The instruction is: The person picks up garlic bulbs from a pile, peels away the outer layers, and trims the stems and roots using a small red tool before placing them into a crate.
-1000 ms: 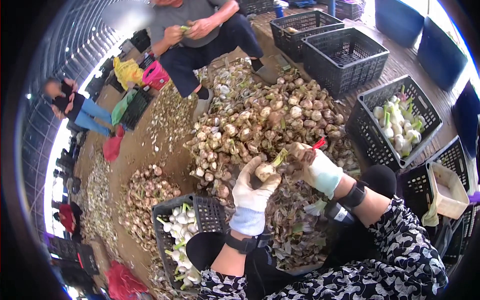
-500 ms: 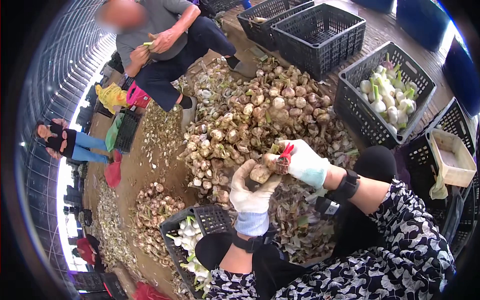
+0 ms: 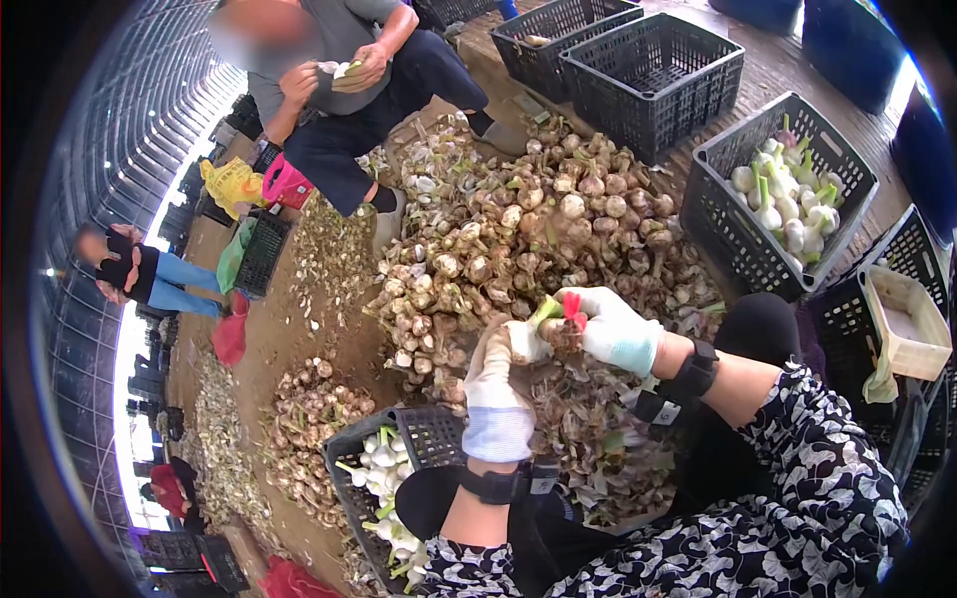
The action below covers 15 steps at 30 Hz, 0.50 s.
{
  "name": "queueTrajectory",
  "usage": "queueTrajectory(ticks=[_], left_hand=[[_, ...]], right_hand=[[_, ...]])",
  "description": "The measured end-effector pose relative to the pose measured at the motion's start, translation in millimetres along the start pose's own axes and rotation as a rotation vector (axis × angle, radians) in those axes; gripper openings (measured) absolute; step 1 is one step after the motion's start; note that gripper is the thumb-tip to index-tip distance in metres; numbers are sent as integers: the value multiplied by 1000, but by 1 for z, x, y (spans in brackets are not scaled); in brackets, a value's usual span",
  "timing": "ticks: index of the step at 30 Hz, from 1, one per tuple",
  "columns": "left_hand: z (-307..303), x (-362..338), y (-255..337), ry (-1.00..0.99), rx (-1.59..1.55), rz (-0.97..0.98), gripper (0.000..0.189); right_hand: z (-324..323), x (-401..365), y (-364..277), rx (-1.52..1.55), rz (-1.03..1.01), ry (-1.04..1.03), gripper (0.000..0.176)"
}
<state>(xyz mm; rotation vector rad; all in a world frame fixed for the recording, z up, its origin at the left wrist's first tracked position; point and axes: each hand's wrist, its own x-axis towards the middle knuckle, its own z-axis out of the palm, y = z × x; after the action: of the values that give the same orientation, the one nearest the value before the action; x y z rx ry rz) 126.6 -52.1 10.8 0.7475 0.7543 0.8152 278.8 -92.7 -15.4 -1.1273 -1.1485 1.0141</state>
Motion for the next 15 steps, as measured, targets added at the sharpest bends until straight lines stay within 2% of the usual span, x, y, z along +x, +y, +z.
queueTrajectory(ticks=[1,2,3,4,6,7,8,10,11,12,14,15], left_hand=[[6,-1,-1,112,140,101,36],[16,-8,-1,118,202,159,38],[10,-1,-11,117,381,308,36],[12,3,-13,115,562,456,34],[9,-5,-2,89,489,319,35],[5,-7,6,13,296,159,38],[-3,-4,8,-63,276,131,42],[-11,-6,15,-185,106,-5,46],[-14,-5,16,-251,23,-43,52],[-16,-4,15,-300,-7,-68,53],[-15,-3,18,-325,2,-126,55],[-9,-6,17,-237,84,-89,53]], right_hand=[[2,-1,-4,150,67,-23,13],[2,-2,-6,299,137,-47,12],[0,1,5,-448,-188,83,15],[0,1,4,-449,-187,79,15],[1,4,1,-478,-458,142,16],[-5,2,-5,-554,-462,87,15],[-8,-2,-12,-552,-472,90,15],[-11,-11,-27,460,115,-94,16],[-12,-10,-33,335,111,-121,16],[-12,-12,-35,391,149,-106,17],[-19,-9,-36,-115,-119,-149,16],[-13,-10,-37,218,108,-75,15]])
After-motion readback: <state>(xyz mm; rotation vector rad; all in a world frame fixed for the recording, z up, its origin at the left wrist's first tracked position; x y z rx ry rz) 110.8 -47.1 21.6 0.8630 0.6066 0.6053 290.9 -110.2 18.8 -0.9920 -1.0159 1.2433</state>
